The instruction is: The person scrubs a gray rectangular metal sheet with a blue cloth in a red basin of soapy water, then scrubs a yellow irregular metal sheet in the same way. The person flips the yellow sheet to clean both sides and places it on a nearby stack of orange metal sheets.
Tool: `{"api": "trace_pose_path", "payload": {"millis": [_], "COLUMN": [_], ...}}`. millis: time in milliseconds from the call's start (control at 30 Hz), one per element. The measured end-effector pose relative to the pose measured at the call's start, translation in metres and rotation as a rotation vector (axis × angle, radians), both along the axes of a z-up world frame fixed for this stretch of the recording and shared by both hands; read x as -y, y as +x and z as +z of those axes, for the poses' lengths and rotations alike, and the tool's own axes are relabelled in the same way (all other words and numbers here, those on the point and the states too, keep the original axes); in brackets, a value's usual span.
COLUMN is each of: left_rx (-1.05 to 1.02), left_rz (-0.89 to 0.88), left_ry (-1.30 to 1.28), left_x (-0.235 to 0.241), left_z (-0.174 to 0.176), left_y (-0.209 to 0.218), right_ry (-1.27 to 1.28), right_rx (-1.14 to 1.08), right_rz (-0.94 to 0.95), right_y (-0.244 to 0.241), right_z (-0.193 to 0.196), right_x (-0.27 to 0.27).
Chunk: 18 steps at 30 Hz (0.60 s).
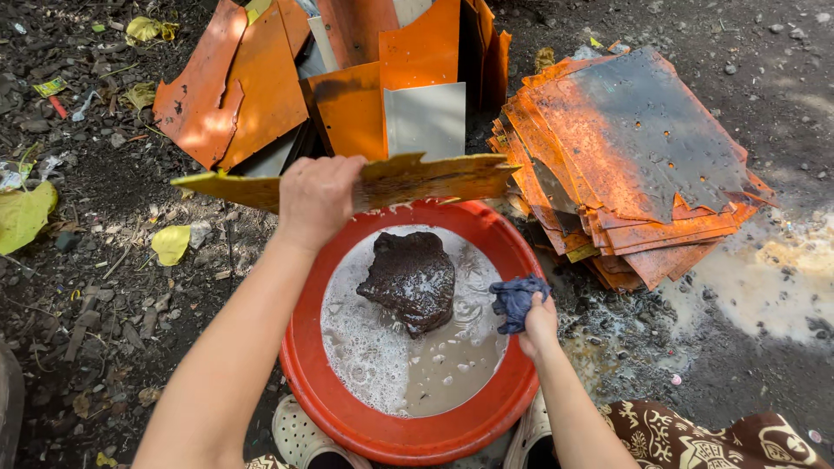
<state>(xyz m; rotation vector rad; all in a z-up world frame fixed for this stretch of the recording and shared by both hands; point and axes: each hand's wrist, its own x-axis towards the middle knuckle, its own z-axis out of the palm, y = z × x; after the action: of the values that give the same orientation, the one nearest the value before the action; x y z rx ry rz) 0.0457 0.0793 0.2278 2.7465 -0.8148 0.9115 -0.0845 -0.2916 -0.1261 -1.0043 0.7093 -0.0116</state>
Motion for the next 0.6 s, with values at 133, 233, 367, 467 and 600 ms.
{"api": "trace_pose_path", "payload": {"millis": [133, 233, 367, 467, 600], "left_rx": [-0.306, -0.572, -0.858, -0.916, -0.824], "left_rz": [0.136, 0.300, 0.408, 0.432, 0.447], "left_ry": [-0.066, -0.041, -0.105, -0.177, -0.185], "left_x": [-0.005, -0.010, -0.015, -0.022, -0.030], "left_z": [0.011, -0.020, -0.099, -0.163, -0.223], "left_y": [0.031, 0.051, 0.070, 0.081, 0.093], "right_ry": [-0.611, -1.321, -1.581, -1.641, -1.432], "right_rx": [-0.029, -0.046, -0.194, -0.210, -0.400], "right_rz": [0.355, 0.805, 1.320, 1.559, 1.648], "right_y": [-0.007, -0.014, -0.008, -0.001, -0.013], "right_z": [-0.014, -0.008, 0.006, 0.012, 0.008], "right_x": [-0.016, -0.034, -0.051, -0.058, -0.085]}}
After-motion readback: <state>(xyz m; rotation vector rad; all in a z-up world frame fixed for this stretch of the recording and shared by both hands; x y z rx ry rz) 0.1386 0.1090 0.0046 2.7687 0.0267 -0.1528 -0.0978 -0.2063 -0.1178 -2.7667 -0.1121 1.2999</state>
